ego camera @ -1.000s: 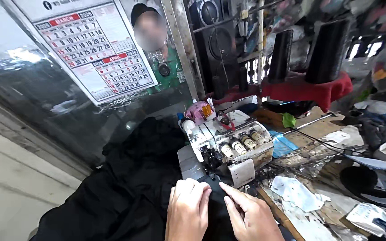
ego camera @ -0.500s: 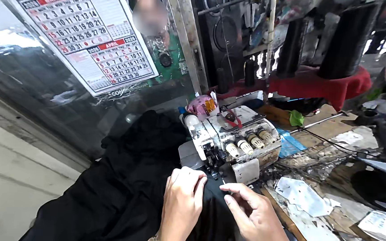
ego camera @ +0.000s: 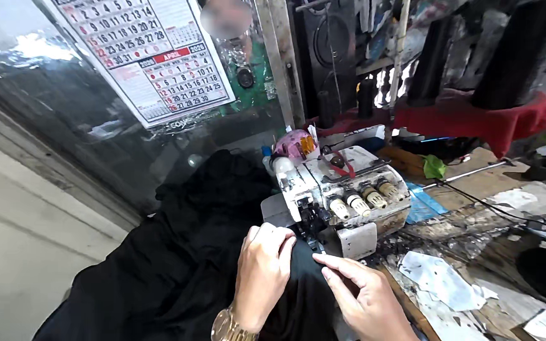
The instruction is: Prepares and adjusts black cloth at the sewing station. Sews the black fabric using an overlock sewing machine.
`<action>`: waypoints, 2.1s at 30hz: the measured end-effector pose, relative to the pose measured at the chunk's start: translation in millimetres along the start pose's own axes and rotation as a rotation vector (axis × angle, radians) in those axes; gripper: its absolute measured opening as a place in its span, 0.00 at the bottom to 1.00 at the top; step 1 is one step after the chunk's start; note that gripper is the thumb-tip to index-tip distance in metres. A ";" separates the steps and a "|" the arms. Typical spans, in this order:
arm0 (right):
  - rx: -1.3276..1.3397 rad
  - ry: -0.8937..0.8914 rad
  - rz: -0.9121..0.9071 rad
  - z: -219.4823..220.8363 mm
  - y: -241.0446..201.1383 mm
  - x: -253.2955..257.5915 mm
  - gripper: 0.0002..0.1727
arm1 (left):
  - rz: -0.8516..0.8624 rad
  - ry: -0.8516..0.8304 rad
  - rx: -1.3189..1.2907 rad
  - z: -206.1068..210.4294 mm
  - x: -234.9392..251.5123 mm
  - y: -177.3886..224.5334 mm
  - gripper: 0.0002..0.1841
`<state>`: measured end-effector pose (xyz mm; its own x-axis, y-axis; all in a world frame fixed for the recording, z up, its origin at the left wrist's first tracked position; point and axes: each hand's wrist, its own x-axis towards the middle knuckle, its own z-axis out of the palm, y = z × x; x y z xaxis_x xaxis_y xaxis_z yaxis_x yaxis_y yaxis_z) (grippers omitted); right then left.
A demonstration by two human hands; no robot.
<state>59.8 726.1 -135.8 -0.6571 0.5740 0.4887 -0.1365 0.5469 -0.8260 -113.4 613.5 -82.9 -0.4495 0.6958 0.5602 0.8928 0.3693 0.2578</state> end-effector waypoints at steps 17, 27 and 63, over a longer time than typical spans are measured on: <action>0.016 -0.774 0.119 -12.9 -27.5 25.4 0.33 | -0.138 -0.080 -0.015 -20.6 33.2 -55.7 0.07; -0.307 -0.555 -0.072 -20.1 -41.5 26.5 0.32 | 0.025 -0.119 0.063 -17.3 6.2 -42.2 0.18; -0.041 -0.414 -0.048 -29.2 4.0 2.8 0.22 | 0.103 -0.187 -0.184 -12.3 6.3 -4.8 0.10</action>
<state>79.1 747.7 -129.5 -0.8945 0.2581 0.3651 -0.1504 0.5954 -0.7893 -120.2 608.6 -70.9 -0.3378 0.8317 0.4406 0.9166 0.1843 0.3548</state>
